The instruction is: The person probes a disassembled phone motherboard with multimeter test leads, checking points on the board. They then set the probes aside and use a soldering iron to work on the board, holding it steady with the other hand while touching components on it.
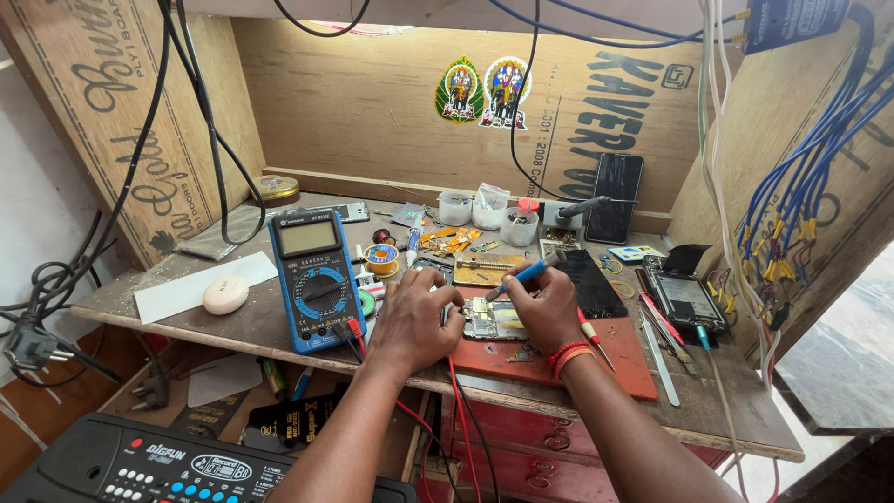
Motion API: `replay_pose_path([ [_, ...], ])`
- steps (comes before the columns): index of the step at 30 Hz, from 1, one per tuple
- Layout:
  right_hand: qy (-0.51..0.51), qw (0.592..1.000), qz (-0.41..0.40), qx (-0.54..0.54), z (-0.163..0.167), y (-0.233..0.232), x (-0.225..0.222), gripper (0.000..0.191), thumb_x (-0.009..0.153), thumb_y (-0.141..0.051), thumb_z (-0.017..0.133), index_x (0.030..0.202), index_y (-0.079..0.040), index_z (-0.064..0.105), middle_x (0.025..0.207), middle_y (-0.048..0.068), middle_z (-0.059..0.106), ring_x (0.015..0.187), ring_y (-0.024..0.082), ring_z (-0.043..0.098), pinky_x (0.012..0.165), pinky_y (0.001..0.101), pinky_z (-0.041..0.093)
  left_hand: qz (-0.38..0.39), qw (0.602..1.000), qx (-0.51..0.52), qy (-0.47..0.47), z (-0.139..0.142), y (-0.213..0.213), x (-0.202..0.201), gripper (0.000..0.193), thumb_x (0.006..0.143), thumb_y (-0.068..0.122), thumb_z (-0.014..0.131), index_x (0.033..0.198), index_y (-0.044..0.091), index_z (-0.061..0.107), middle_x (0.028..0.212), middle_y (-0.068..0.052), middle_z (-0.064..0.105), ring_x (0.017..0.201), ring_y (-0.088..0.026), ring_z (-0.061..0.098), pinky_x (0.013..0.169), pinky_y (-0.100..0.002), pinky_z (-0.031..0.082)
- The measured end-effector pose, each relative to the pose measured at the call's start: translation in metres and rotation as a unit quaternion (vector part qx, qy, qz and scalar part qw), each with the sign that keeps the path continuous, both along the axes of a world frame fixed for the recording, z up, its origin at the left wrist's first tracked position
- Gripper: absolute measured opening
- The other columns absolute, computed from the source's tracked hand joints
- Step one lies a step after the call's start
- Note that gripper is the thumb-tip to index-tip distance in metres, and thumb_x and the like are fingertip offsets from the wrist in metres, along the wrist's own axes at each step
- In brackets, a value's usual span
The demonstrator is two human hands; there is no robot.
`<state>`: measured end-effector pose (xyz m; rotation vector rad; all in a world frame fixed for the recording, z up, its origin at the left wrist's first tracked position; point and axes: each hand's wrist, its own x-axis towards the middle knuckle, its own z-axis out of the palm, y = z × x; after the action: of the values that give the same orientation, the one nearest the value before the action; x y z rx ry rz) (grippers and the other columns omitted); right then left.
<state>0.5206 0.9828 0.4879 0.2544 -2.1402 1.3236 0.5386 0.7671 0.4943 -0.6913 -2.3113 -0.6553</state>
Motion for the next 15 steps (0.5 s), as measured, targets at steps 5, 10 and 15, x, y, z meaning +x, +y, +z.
replay_pose_path([
  [5, -0.007, 1.000, 0.017, -0.002, -0.001, -0.001, -0.004, 0.013, 0.090, -0.014, 0.072, 0.092, -0.001, 0.076, 0.073, 0.006, 0.072, 0.066, 0.008, 0.064, 0.059, 0.0270, 0.049, 0.003, 1.000, 0.006, -0.012, 0.003, -0.001, -0.003, 0.015, 0.078, 0.024, 0.071, 0.088, 0.016, 0.079, 0.108, -0.006, 0.066, 0.113, -0.025, 0.058, 0.097, -0.044, 0.040],
  [10, -0.012, 0.999, 0.032, -0.011, 0.001, -0.003, -0.003, 0.016, 0.089, -0.018, 0.073, 0.094, -0.002, 0.074, 0.075, 0.002, 0.075, 0.067, 0.006, 0.069, 0.061, 0.0238, 0.053, 0.010, 1.000, 0.013, -0.016, -0.002, -0.001, -0.005, 0.016, 0.077, 0.024, 0.071, 0.088, 0.014, 0.078, 0.108, -0.006, 0.066, 0.113, -0.025, 0.058, 0.096, -0.044, 0.041],
  [15, -0.043, 0.998, 0.023, 0.030, 0.009, -0.004, 0.006, 0.017, 0.091, -0.019, 0.073, 0.096, -0.004, 0.077, 0.073, 0.006, 0.076, 0.065, 0.007, 0.062, 0.057, 0.0256, 0.048, 0.009, 1.000, 0.016, 0.003, -0.003, 0.000, -0.007, 0.017, 0.077, 0.023, 0.071, 0.089, 0.013, 0.078, 0.106, -0.007, 0.066, 0.112, -0.026, 0.058, 0.096, -0.044, 0.041],
])
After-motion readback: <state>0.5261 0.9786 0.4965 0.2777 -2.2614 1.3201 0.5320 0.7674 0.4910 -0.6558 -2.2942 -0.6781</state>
